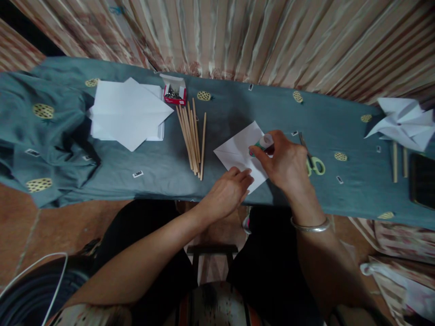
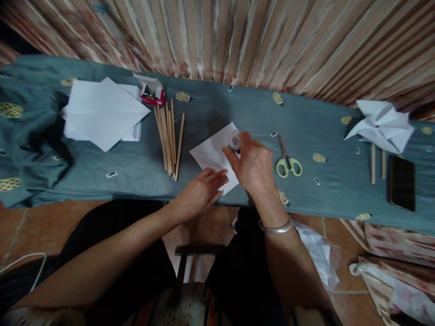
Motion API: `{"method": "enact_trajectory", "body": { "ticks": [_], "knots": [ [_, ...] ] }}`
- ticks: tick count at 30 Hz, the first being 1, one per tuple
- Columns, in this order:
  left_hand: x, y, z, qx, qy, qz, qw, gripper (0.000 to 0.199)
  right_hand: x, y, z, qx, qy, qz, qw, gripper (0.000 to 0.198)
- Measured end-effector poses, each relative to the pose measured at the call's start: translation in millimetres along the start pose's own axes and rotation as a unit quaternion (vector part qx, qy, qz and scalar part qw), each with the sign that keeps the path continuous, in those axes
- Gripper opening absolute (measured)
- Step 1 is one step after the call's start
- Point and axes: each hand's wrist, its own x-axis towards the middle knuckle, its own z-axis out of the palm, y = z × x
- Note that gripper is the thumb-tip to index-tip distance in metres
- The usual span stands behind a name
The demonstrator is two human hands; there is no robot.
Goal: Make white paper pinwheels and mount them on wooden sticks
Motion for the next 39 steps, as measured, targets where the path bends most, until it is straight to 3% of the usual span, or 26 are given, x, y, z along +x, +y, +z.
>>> {"method": "enact_trajectory", "body": {
  "ticks": [4,10,19,28,39],
  "knots": [
    [-0.7,0.0,-1.1,-0.006,0.004,0.002,1.000,0.023,0.2,2.1,-1.7,0.021,0.001,0.001,1.000,0.027],
    [-1.5,-0.5,-1.6,-0.011,0.003,0.004,1.000,0.024,-0.3,11.2,-12.8,0.085,-0.048,-0.084,0.992,0.023],
    [-2.1,-1.2,-1.6,-0.013,-0.001,0.004,1.000,0.023,0.1,13.8,-22.0,0.087,-0.101,-0.101,0.986,0.018],
    [-1.4,-1.3,0.6,-0.005,0.005,0.006,1.000,0.023,2.1,8.6,-8.2,0.066,-0.037,-0.086,0.993,0.024],
    [-1.7,-0.6,-0.5,-0.013,0.010,0.005,1.000,0.020,-8.3,5.8,-4.2,0.085,-0.006,-0.068,0.994,0.020]
  ]
}}
